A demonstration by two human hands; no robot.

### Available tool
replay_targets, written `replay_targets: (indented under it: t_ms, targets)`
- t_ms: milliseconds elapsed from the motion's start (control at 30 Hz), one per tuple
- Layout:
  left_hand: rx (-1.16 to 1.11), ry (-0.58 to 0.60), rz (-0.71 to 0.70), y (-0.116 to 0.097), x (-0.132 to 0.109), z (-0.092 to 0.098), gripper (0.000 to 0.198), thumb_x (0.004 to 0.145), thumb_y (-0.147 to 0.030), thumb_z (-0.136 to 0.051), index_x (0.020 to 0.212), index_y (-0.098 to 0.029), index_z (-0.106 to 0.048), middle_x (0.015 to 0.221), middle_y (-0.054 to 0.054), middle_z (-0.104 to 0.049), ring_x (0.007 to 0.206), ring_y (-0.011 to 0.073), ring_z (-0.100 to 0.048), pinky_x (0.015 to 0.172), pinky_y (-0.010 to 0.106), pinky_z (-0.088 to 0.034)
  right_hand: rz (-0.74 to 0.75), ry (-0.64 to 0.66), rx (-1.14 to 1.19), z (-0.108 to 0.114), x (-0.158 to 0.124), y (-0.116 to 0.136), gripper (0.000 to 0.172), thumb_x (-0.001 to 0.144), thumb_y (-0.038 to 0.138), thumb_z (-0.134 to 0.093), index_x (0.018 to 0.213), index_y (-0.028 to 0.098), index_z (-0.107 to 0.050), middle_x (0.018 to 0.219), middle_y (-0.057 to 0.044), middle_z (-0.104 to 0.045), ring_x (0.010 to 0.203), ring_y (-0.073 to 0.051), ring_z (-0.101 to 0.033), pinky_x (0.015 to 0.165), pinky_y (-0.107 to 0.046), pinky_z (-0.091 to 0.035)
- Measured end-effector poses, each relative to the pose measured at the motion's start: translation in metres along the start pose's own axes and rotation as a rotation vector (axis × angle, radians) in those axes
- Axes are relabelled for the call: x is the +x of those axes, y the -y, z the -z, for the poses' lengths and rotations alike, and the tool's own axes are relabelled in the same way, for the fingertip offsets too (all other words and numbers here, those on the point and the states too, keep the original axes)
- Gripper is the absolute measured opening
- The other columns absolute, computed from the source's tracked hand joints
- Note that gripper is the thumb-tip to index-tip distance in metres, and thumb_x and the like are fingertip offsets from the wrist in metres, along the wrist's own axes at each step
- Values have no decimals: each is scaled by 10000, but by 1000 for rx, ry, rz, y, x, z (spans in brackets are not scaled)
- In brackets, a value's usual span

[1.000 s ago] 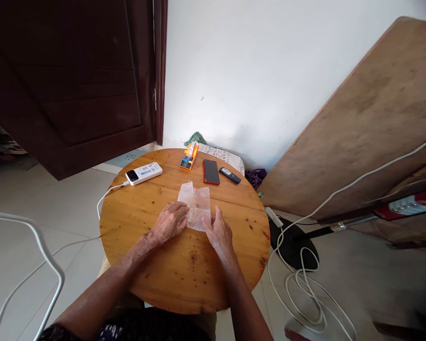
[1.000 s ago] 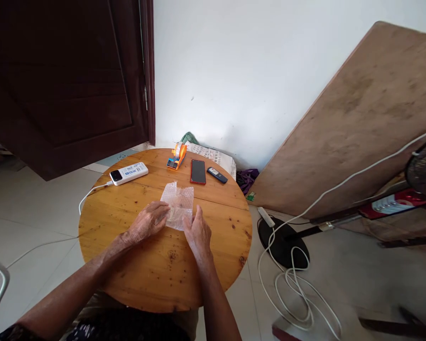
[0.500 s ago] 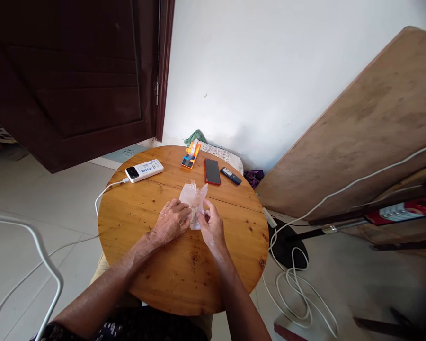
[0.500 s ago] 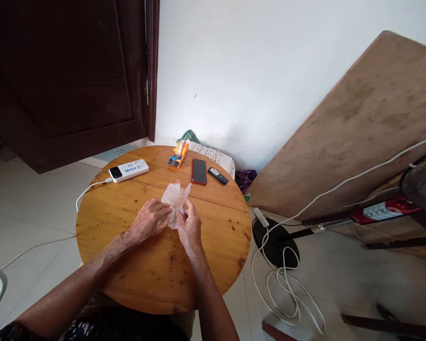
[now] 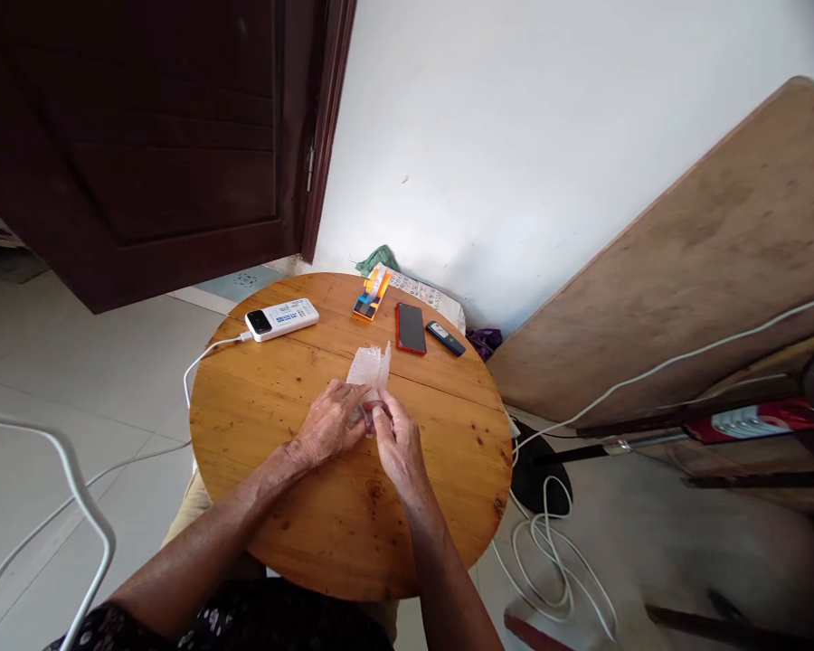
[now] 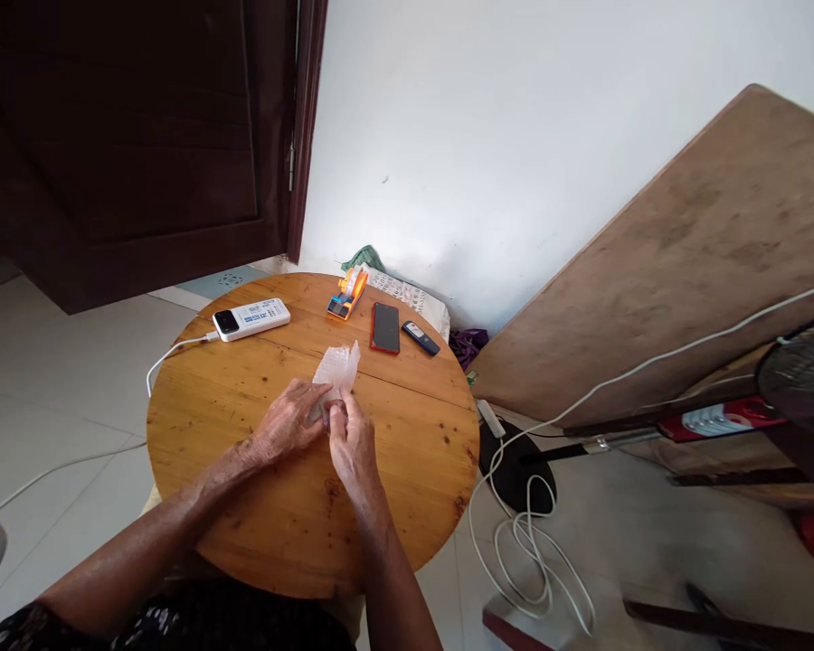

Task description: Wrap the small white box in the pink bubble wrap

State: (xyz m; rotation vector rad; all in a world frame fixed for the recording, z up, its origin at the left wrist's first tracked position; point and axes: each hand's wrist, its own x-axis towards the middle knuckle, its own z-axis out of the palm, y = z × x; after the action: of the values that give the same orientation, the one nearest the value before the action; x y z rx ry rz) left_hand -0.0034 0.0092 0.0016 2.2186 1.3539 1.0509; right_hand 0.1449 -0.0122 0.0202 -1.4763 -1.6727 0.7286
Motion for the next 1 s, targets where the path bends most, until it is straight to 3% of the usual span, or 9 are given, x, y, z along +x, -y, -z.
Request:
replay_targets:
  t_ms: [100, 200, 300, 400, 467, 567, 667, 767, 1000]
  targets:
    - [-133, -18, 35, 5, -3, -1, 491, 773, -167, -639, 1262, -145, -596, 1209, 140, -678, 1080, 277, -605, 941, 428, -523, 48, 73, 5, 3, -3, -2, 481, 895, 166, -443, 1361, 185, -562, 1101, -93, -749, 948, -205, -714, 859, -327, -560]
    - [-277, -51, 162, 8, -4, 3, 523, 734, -111, -616, 1253, -169, -590, 1146, 101, -676, 969, 216, -639, 846, 354, -552, 55, 117, -56, 2, -2, -4, 589, 818, 121, -508, 1401, 208, -509, 1138, -77, -731, 830, -182, -701, 807, -324, -563]
    - [-319, -76, 289, 7, -1, 6, 379, 765, -150, -622, 1143, -166, -629, 1026, 68, -667, 840, 169, -634, 733, 290, -538, 78, 122, -196, -2, 2, -2, 624, 790, 119, -551, 1406, 207, -500, 1139, -87, -720, 806, -197, -681, 807, -355, -556]
    - [-268, -62, 343, 4, 5, 2, 271, 772, -226, -682, 1036, -173, -644, 999, 57, -660, 836, 166, -623, 724, 285, -522, 118, 102, -303, -4, 5, 2, 620, 788, 117, -553, 1403, 189, -509, 1132, -116, -714, 901, -239, -677, 828, -380, -546]
    - [-240, -47, 366, 3, 7, -3, 241, 768, -212, -687, 1003, -185, -638, 998, 49, -660, 848, 165, -620, 720, 281, -518, 130, 120, -276, -2, 6, 2, 649, 772, 98, -537, 1413, 194, -496, 1130, -111, -715, 859, -223, -675, 796, -362, -547]
    - [-218, -53, 353, 4, 6, -12, 236, 751, -136, -650, 979, -195, -629, 990, 40, -655, 863, 166, -618, 741, 285, -523, 95, 158, -81, 5, 7, -7, 660, 777, 101, -503, 1428, 208, -465, 1117, -80, -722, 695, -158, -642, 683, -304, -544]
    - [-195, -86, 298, 7, 4, -18, 291, 713, -98, -633, 987, -194, -626, 975, 39, -642, 864, 174, -615, 793, 314, -533, 36, 38, 66, 14, 10, -22, 508, 851, 180, -490, 1357, 197, -524, 1044, -68, -733, 669, -144, -630, 645, -285, -539]
    - [-199, -104, 271, 9, 2, -20, 337, 700, -95, -618, 1025, -185, -623, 990, 48, -631, 853, 178, -615, 799, 326, -542, 47, -65, 55, 19, 19, -35, 384, 885, 242, -500, 1253, 185, -596, 998, -75, -737, 740, -167, -659, 701, -306, -546]
    - [-195, -113, 225, 7, -1, -21, 408, 730, -125, -580, 1133, -180, -611, 1045, 76, -628, 861, 195, -614, 812, 350, -555, 277, 24, -61, 10, 41, -41, 377, 907, 187, -487, 1256, 232, -624, 1071, -77, -740, 1025, -226, -662, 928, -396, -512]
